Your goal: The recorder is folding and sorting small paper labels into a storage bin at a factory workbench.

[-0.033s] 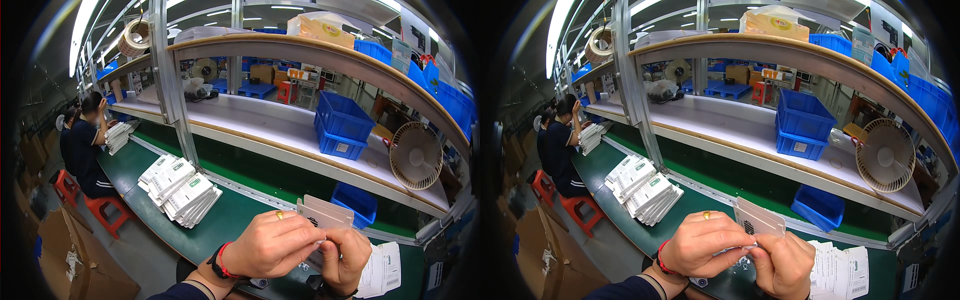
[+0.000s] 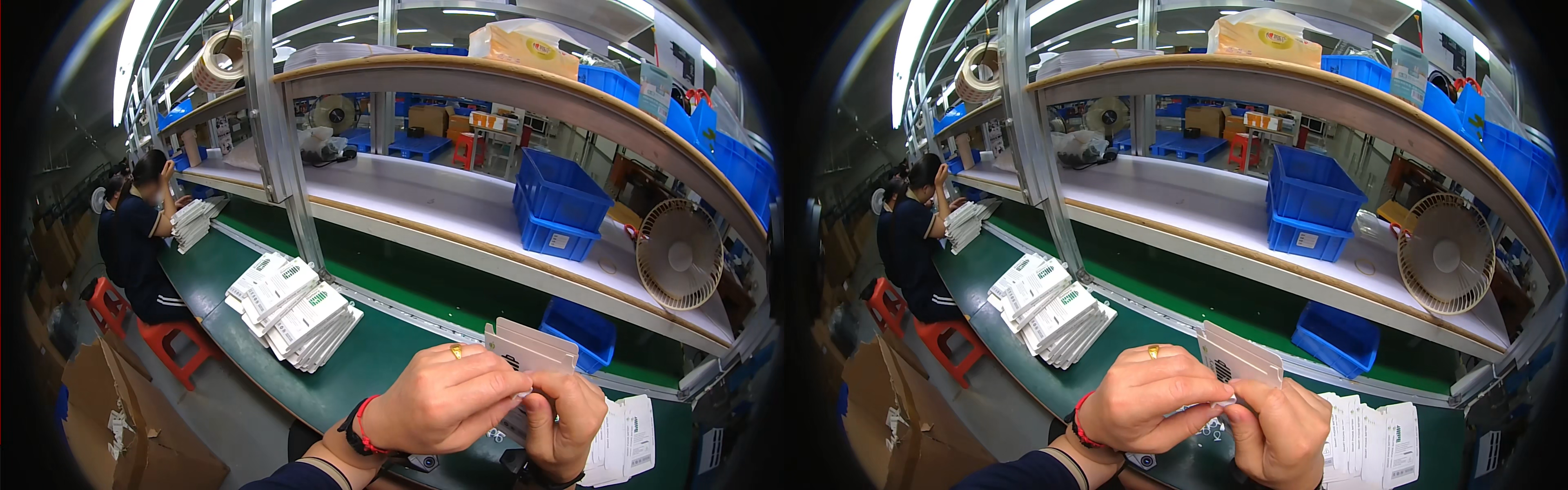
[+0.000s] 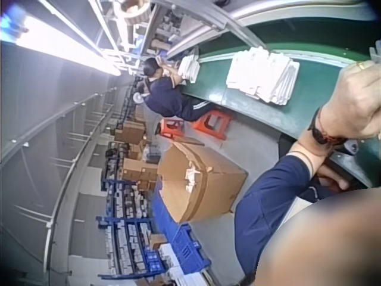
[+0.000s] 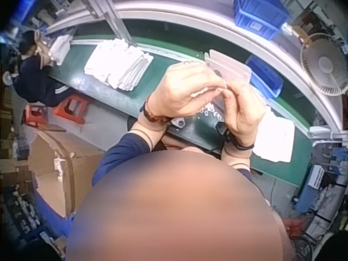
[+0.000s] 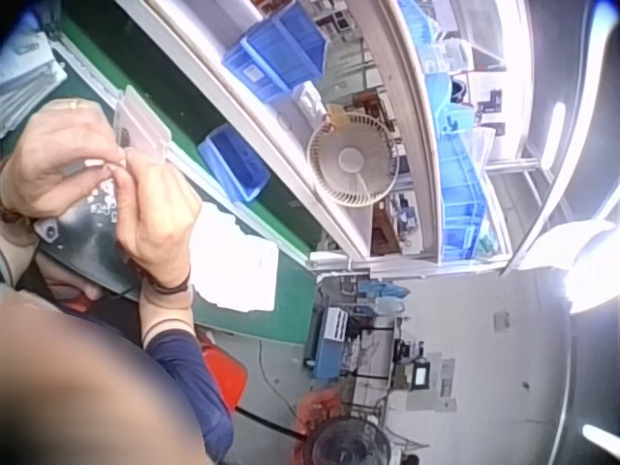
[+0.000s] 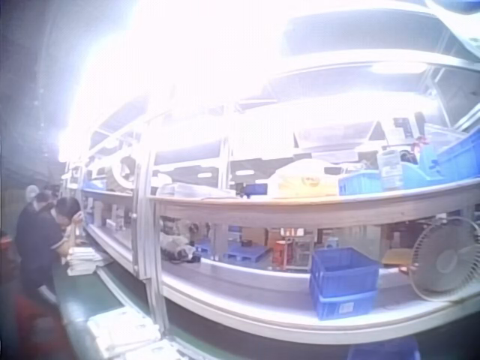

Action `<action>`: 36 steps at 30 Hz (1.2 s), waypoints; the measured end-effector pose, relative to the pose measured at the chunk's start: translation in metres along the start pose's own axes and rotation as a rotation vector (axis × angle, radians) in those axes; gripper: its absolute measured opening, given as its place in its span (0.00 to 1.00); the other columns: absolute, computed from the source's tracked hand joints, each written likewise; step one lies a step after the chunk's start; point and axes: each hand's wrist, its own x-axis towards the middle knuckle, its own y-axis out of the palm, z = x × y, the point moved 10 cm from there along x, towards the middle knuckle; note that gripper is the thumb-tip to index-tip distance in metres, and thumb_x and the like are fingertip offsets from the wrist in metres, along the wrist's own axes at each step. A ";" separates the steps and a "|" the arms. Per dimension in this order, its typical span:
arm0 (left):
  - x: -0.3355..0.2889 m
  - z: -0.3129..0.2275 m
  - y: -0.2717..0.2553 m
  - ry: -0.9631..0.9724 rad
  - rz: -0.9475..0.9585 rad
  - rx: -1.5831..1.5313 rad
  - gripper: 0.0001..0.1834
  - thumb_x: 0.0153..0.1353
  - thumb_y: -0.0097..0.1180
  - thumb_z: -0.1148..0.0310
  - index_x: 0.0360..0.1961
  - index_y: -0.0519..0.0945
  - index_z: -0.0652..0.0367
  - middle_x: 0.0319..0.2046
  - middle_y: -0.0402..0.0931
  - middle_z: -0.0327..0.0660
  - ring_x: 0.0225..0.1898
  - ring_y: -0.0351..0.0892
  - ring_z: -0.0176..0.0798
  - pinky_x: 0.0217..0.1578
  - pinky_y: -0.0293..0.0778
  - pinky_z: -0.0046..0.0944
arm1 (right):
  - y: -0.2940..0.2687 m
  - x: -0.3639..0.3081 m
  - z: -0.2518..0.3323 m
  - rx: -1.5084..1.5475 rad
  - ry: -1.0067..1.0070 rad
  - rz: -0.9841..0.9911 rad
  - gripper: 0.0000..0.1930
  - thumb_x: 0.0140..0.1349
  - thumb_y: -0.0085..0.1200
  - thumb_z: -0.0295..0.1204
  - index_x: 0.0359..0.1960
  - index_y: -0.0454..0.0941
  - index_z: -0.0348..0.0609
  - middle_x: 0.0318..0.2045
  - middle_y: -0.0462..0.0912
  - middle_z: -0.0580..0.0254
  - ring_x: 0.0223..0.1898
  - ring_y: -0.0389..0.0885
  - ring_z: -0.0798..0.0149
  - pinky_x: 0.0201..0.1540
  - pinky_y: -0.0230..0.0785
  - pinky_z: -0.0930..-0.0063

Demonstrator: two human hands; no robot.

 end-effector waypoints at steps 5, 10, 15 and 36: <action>0.000 0.002 -0.002 -0.002 -0.020 -0.001 0.12 0.46 0.66 0.80 0.34 0.82 0.63 0.28 0.82 0.42 0.29 0.83 0.41 0.29 0.76 0.35 | 0.000 0.000 0.000 -0.003 0.000 -0.008 0.09 0.60 0.57 0.30 0.36 0.79 0.37 0.28 0.83 0.52 0.28 0.83 0.52 0.33 0.71 0.69; 0.000 0.001 -0.006 -0.020 -0.028 -0.007 0.12 0.46 0.66 0.80 0.35 0.82 0.63 0.27 0.81 0.42 0.28 0.82 0.41 0.29 0.76 0.35 | 0.001 0.000 0.004 0.002 -0.038 0.022 0.07 0.56 0.59 0.25 0.36 0.79 0.37 0.29 0.83 0.52 0.28 0.83 0.51 0.32 0.72 0.68; 0.000 0.005 -0.004 -0.038 -0.017 -0.023 0.13 0.46 0.66 0.79 0.36 0.83 0.62 0.26 0.81 0.42 0.28 0.82 0.41 0.29 0.75 0.35 | 0.003 -0.002 0.001 0.013 -0.047 0.028 0.09 0.51 0.60 0.21 0.36 0.79 0.37 0.28 0.83 0.51 0.28 0.83 0.50 0.31 0.72 0.68; 0.000 0.002 -0.005 -0.048 -0.014 -0.039 0.10 0.45 0.68 0.76 0.30 0.80 0.62 0.28 0.81 0.43 0.26 0.80 0.42 0.28 0.75 0.35 | -0.002 -0.002 0.007 -0.012 -0.100 -0.030 0.07 0.52 0.60 0.23 0.34 0.79 0.38 0.27 0.83 0.52 0.26 0.82 0.52 0.30 0.72 0.68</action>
